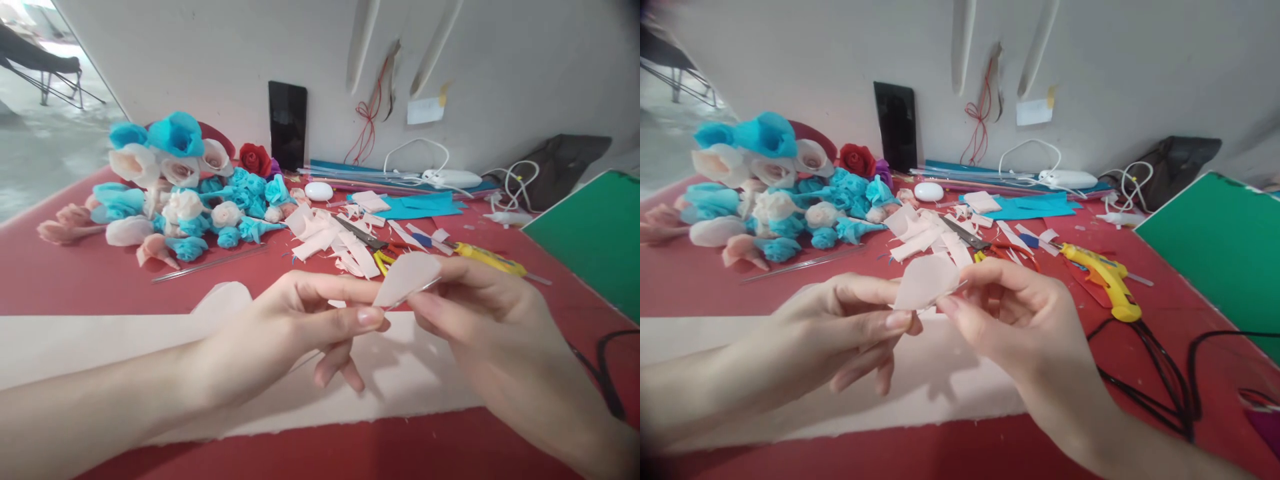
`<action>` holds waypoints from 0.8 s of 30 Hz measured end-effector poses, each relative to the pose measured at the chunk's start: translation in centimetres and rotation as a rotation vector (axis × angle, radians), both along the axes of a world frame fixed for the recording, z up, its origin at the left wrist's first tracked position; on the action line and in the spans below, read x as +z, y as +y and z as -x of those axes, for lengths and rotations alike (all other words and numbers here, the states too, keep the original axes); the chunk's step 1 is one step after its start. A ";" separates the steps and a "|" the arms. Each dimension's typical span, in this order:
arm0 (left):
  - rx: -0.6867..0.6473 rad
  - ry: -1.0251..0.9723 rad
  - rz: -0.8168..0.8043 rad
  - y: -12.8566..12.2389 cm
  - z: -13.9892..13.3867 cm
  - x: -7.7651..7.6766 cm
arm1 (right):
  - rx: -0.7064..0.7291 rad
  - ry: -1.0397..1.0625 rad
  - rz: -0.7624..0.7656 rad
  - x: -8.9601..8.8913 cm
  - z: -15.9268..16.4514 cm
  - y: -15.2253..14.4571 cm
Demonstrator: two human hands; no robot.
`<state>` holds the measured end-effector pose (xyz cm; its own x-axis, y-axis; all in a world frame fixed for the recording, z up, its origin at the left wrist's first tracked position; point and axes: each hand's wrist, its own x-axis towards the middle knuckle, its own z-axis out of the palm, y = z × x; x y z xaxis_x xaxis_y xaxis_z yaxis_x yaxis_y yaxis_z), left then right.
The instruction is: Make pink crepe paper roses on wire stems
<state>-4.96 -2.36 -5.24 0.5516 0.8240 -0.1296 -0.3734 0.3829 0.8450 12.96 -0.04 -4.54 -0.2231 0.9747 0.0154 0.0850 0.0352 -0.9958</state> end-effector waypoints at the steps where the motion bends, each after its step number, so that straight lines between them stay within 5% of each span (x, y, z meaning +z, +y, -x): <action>1: 0.008 0.010 -0.006 0.0 0.0 -0.1 | 0.013 0.003 0.015 0.0 0.0 0.0; 7: 0.065 0.259 -0.152 0.6 0.4 0.1 | -0.003 0.018 0.144 0.6 0.8 -0.4; 14: 0.266 0.618 -0.533 0.1 -0.1 0.9 | 0.097 0.081 0.207 -0.8 0.9 -0.7; 24: 0.352 0.691 -0.670 -0.2 -0.3 1.1 | 0.079 0.079 0.181 -1.4 1.2 -1.3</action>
